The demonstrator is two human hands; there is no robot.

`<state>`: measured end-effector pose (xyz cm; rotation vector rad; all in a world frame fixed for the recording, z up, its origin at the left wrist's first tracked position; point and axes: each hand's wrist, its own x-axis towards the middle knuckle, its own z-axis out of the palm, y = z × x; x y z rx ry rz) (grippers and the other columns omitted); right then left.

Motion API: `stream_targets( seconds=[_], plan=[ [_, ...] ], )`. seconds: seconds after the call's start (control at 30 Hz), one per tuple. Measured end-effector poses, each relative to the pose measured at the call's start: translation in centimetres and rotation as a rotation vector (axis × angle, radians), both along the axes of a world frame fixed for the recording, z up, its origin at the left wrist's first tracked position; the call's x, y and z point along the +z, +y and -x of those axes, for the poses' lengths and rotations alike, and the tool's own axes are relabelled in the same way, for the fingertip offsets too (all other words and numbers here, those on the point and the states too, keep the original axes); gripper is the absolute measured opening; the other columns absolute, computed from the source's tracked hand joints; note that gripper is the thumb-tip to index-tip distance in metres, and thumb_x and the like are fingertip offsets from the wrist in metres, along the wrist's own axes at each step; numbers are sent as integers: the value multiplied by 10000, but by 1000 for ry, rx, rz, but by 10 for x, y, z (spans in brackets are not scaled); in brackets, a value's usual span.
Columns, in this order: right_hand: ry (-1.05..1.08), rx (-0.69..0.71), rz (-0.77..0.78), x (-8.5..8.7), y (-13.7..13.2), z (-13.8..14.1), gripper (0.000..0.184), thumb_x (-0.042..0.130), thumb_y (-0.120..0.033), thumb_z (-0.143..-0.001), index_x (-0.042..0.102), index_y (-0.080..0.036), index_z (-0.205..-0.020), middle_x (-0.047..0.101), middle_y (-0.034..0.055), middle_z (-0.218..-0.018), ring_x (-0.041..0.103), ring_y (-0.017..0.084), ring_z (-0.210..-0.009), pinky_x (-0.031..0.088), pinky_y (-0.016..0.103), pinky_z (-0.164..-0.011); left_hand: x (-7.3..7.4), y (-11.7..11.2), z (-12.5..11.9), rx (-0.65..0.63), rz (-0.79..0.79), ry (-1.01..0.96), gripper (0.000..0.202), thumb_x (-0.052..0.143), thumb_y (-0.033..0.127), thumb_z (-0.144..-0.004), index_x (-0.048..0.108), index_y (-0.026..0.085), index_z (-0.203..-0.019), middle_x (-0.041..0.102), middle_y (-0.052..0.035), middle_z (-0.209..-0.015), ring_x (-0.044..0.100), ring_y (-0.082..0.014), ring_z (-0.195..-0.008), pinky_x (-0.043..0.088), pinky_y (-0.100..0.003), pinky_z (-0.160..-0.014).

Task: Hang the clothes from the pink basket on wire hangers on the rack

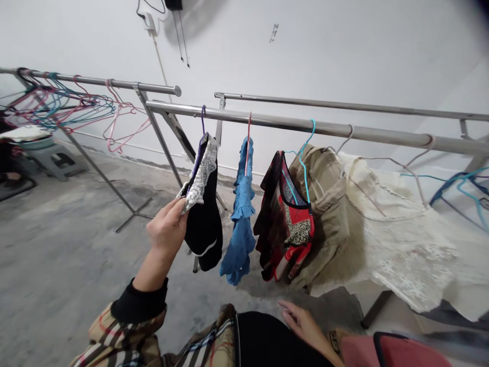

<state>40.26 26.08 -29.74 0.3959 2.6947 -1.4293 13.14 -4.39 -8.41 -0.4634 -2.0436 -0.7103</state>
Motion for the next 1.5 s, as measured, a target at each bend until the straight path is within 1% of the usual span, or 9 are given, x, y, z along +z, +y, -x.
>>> stream_targets(
  seconds=[0.23, 0.43, 0.6, 0.7, 0.83, 0.97, 1.07, 1.27, 1.5],
  plan=[
    [-37, 34, -5, 4, -5, 4, 523, 468, -539, -809, 738, -225, -1128, 759, 114, -976, 710, 266, -877, 532, 325, -821, -17, 11, 2, -10, -147, 103, 202, 625, 222, -858, 724, 234, -1033, 726, -61, -1098, 691, -205, -1003, 521, -311, -936],
    [-19, 1, 40, -1, -2, -1, 493, 482, -548, -808, 743, -261, -1112, 762, 95, -987, 710, 269, -905, 525, 332, -839, -12, 21, -5, -102, -136, -53, 209, 613, 258, -860, 718, 230, -1038, 734, -51, -1060, 694, -202, -977, 528, -304, -915],
    [-15, -7, 44, -4, -1, -3, 515, 475, -535, -815, 743, -215, -1118, 756, 120, -994, 710, 269, -899, 527, 324, -815, -10, 16, -6, -199, -163, -165, 230, 588, 285, -866, 702, 206, -1050, 729, -58, -1033, 685, -201, -961, 533, -303, -870],
    [-18, -4, 42, -6, 0, -3, 514, 463, -531, -825, 737, -220, -1130, 756, 110, -997, 708, 260, -911, 524, 315, -825, -9, 11, -5, -154, -206, -182, 223, 601, 312, -857, 708, 208, -1022, 724, -57, -1002, 685, -194, -911, 538, -305, -832],
    [-45, 8, 39, -4, 0, 0, 526, 468, -536, -810, 737, -218, -1132, 757, 112, -998, 708, 266, -914, 522, 320, -848, -11, 8, -4, -17, -239, -37, 177, 639, 288, -823, 728, 221, -961, 725, -47, -923, 689, -173, -810, 543, -295, -779],
    [-43, 26, 38, -1, -1, 3, 511, 474, -521, -814, 738, -220, -1131, 740, 118, -1078, 700, 272, -965, 513, 321, -881, -22, 5, 2, 123, -257, 158, 148, 667, 237, -796, 741, 216, -922, 731, -67, -901, 697, -183, -793, 557, -306, -776],
    [-45, 26, 25, -1, -1, 4, 499, 470, -512, -829, 733, -224, -1141, 759, 101, -975, 708, 259, -896, 521, 313, -842, -32, 2, 10, 191, -285, 240, 113, 675, 251, -778, 739, 206, -861, 733, -79, -884, 700, -195, -782, 569, -327, -774],
    [-60, 13, 89, 1, -2, 6, 460, 506, -504, -813, 741, -257, -1122, 758, 87, -1011, 699, 271, -944, 502, 329, -872, -39, -3, 21, 251, -312, 306, 99, 680, 299, -774, 722, 209, -775, 735, -87, -859, 704, -223, -801, 583, -370, -778],
    [-89, 19, 64, 2, -4, 5, 531, 468, -517, -817, 732, -194, -1145, 741, 130, -1059, 692, 289, -976, 505, 348, -884, -43, 2, 25, 239, -298, 337, 147, 666, 316, -797, 705, 214, -698, 712, -87, -795, 691, -215, -756, 584, -372, -745]
  ],
)
